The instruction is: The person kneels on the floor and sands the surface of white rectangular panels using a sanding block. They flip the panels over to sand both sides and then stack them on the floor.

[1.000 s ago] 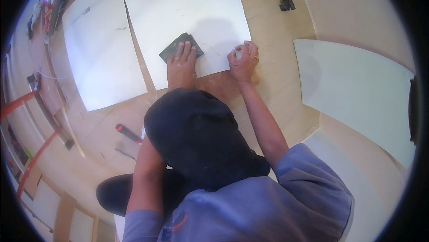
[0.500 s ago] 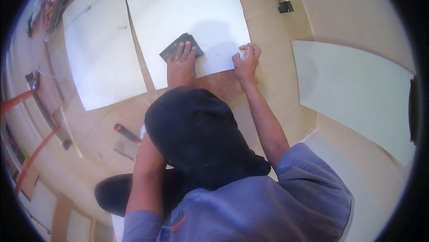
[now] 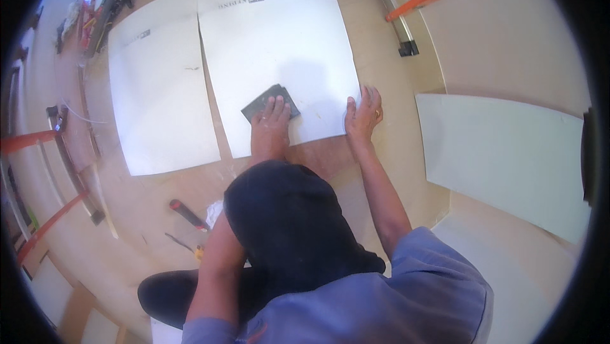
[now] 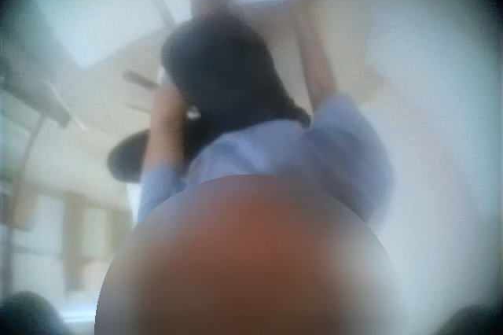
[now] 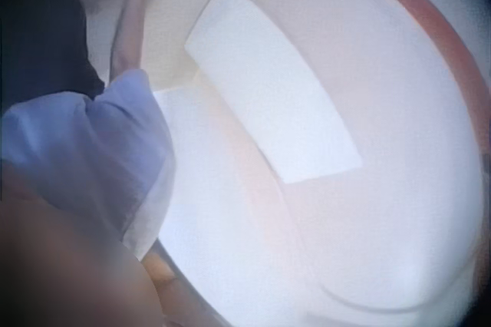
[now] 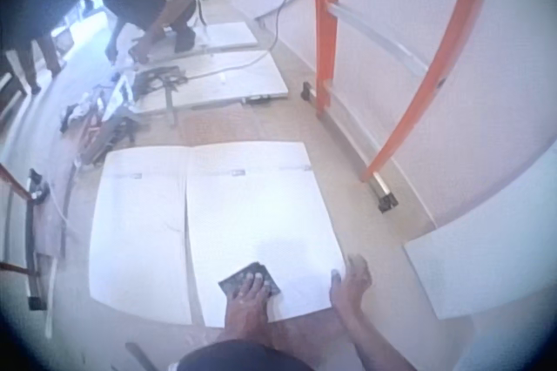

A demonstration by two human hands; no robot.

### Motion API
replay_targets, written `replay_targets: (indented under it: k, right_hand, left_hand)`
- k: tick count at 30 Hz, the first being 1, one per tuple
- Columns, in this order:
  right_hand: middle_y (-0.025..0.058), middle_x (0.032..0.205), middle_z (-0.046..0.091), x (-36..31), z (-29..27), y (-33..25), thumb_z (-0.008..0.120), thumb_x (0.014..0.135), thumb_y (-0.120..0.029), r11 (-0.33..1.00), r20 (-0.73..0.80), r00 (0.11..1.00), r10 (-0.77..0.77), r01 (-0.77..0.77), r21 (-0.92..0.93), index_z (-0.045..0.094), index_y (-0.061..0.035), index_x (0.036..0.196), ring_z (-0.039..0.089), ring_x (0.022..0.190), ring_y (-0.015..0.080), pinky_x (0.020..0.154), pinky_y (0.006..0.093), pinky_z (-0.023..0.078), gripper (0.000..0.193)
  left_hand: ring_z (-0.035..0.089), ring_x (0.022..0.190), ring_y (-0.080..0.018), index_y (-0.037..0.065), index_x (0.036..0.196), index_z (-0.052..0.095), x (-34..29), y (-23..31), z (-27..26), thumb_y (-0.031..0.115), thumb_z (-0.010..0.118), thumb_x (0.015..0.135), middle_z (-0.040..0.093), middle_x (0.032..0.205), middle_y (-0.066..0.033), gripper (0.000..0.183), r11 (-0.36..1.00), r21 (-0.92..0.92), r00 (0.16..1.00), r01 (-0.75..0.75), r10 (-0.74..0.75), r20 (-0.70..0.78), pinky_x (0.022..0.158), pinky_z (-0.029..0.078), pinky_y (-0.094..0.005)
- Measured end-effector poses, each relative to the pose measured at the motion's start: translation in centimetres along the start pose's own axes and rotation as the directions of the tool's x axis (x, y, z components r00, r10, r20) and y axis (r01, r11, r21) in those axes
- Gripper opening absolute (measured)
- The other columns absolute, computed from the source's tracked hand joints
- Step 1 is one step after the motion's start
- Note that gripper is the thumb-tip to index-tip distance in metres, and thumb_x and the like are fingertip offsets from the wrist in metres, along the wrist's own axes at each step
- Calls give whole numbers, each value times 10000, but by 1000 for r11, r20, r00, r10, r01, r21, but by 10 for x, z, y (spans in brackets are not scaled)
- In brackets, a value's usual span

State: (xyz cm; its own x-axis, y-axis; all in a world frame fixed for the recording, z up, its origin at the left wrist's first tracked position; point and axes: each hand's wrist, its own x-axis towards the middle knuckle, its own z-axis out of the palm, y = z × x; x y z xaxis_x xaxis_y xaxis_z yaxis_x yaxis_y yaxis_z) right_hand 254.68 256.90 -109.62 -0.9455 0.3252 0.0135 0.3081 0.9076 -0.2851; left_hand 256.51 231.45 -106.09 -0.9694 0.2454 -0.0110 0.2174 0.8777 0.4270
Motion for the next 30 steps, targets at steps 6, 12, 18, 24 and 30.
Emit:
replay_targets:
  k: [6,12,18,24,30]
  right_hand:
    - [71,1771,140,94,27,-103,447,1071,-499,889,221,875,-431,454,-61,290,-66,1652,124,1620,361,1269,647,78,742]
    - [67,1753,215,95,44,-147,437,1083,-472,803,200,801,-565,589,-90,317,-81,1640,169,1610,368,1271,635,125,691]
    - [21,1750,236,94,49,-177,421,1080,-524,390,269,335,-903,902,188,386,-254,1627,202,1611,303,1292,587,136,612]
    - [52,1771,148,185,60,-178,397,1021,-707,881,162,875,-456,470,-62,326,-325,1656,99,1623,368,1253,692,49,744]
    - [188,1759,108,232,76,-170,357,1042,-659,934,154,931,-332,348,-87,201,-20,1668,112,1606,435,1263,658,57,907]
  left_hand:
    - [486,1469,-278,65,1373,641,1,-2,2,38,574,941,557,1552,-120,438,1000,-23,1000,-14,13,-11,1105,418,-484]
    - [480,1476,-278,63,1372,645,1,1,4,38,563,940,556,1554,-127,441,1000,-29,1000,12,-12,-4,1109,411,-491]
    - [457,1495,-278,72,1418,614,-1,4,6,40,552,943,524,1585,-122,480,999,-33,1000,7,-6,23,1134,387,-500]
    - [446,1504,-278,76,1421,610,-2,-5,9,70,590,957,529,1580,-121,464,999,-34,999,-6,7,40,1145,377,-502]
    - [457,1496,-288,70,1399,619,-3,-4,9,92,579,971,537,1570,-135,430,995,-104,1000,6,-8,-13,1134,388,-513]
